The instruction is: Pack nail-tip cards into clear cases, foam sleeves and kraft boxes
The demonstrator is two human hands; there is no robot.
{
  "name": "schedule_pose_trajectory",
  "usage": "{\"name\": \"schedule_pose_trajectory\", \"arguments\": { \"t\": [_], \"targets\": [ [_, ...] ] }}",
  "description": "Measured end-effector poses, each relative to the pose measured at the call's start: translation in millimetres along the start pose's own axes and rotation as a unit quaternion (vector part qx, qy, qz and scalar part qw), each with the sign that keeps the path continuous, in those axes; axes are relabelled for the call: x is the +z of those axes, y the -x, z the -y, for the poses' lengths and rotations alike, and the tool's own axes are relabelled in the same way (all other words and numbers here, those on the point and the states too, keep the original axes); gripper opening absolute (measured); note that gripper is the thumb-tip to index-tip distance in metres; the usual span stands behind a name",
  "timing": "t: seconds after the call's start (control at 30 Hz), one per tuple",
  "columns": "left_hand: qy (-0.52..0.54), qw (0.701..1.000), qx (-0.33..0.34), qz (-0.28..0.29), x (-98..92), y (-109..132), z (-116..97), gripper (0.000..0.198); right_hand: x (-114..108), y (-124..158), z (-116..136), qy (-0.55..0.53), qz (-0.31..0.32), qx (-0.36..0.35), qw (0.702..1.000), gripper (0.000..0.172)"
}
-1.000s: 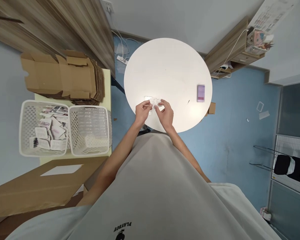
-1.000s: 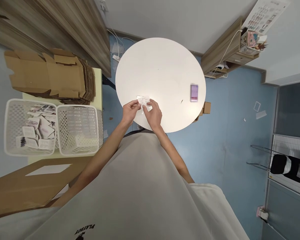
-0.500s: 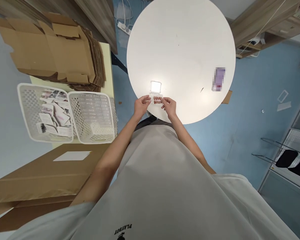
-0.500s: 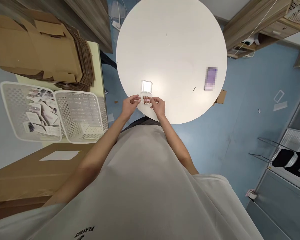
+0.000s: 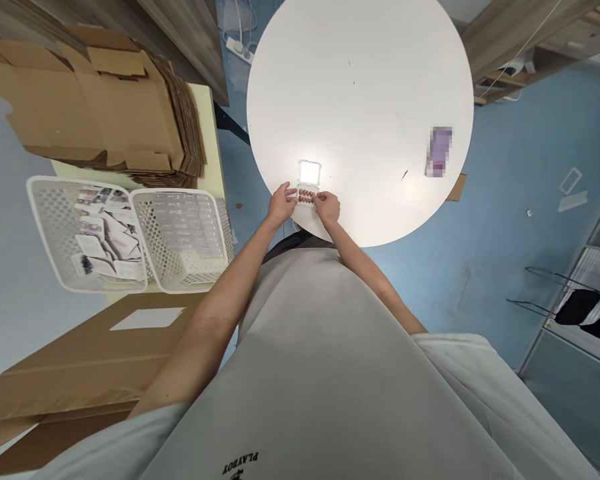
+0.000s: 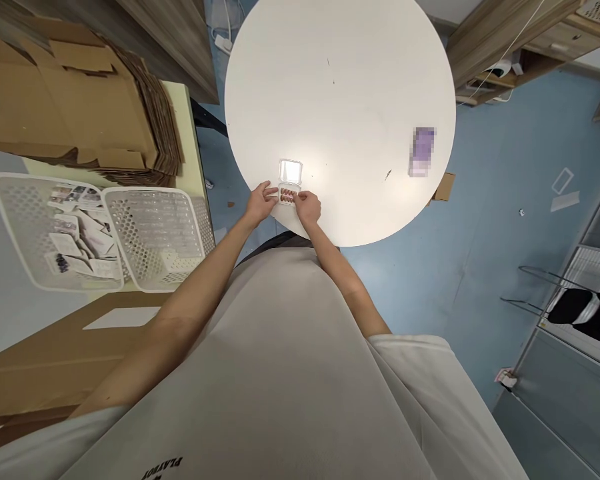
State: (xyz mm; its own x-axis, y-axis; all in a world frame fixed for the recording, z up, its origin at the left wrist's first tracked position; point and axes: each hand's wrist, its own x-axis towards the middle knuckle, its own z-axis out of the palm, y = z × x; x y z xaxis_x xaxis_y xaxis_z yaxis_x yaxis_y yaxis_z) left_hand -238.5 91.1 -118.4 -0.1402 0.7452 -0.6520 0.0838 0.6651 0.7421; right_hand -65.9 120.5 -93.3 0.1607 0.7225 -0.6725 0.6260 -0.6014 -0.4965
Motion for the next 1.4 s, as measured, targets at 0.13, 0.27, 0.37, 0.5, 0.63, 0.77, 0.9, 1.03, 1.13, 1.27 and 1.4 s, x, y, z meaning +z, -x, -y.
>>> {"name": "schedule_pose_trajectory", "arguments": {
  "t": [0.13,0.27,0.37,0.5,0.63,0.77,0.9,1.03,1.13,1.27,1.4],
  "targets": [
    [0.000,1.000,0.013,-0.021,-6.6,-9.5,-4.0,0.080,-7.1,-3.3,2.9,0.019,-0.026,-0.010,0.999,0.029],
    [0.028,0.999,0.023,-0.008,-10.4,-28.3,-15.7,0.077,-17.2,-19.0,6.6,-0.011,-0.037,-0.047,0.998,0.036],
    [0.058,0.998,-0.006,0.030,-5.6,-38.6,-25.9,0.080,-18.1,-29.7,10.2,-0.041,0.001,-0.045,0.998,0.042],
    [0.089,0.993,-0.046,0.055,1.1,-38.7,-32.8,0.079,-16.5,-34.8,11.3,-0.071,0.033,-0.033,0.996,0.048],
    [0.100,0.993,-0.035,0.049,3.4,-28.8,-31.1,0.075,-21.9,-33.5,6.3,-0.089,0.042,-0.045,0.994,0.043],
    [0.093,0.995,-0.013,0.016,12.8,-14.0,-26.6,0.066,-30.4,-23.5,-0.6,-0.105,0.033,-0.088,0.990,0.031],
    [0.062,0.998,0.020,-0.003,26.9,1.5,-20.1,0.070,-39.3,-7.2,-11.0,-0.088,0.021,-0.129,0.988,0.029],
    [0.042,0.997,0.056,-0.014,32.7,10.4,-9.9,0.078,-49.4,2.5,-25.1,-0.051,0.003,-0.110,0.993,0.029],
    [-0.005,0.998,0.034,-0.049,31.8,13.0,-0.4,0.059,-54.4,4.6,-33.9,-0.023,0.003,-0.076,0.997,0.028],
    [-0.087,0.994,-0.038,-0.057,34.2,17.1,8.7,0.022,-52.4,4.3,-39.5,0.005,0.029,-0.051,0.998,0.017],
    [-0.129,0.988,-0.055,-0.062,40.9,20.4,9.2,0.015,-45.7,0.5,-41.3,0.013,0.034,-0.043,0.998,0.019]
  ]
}}
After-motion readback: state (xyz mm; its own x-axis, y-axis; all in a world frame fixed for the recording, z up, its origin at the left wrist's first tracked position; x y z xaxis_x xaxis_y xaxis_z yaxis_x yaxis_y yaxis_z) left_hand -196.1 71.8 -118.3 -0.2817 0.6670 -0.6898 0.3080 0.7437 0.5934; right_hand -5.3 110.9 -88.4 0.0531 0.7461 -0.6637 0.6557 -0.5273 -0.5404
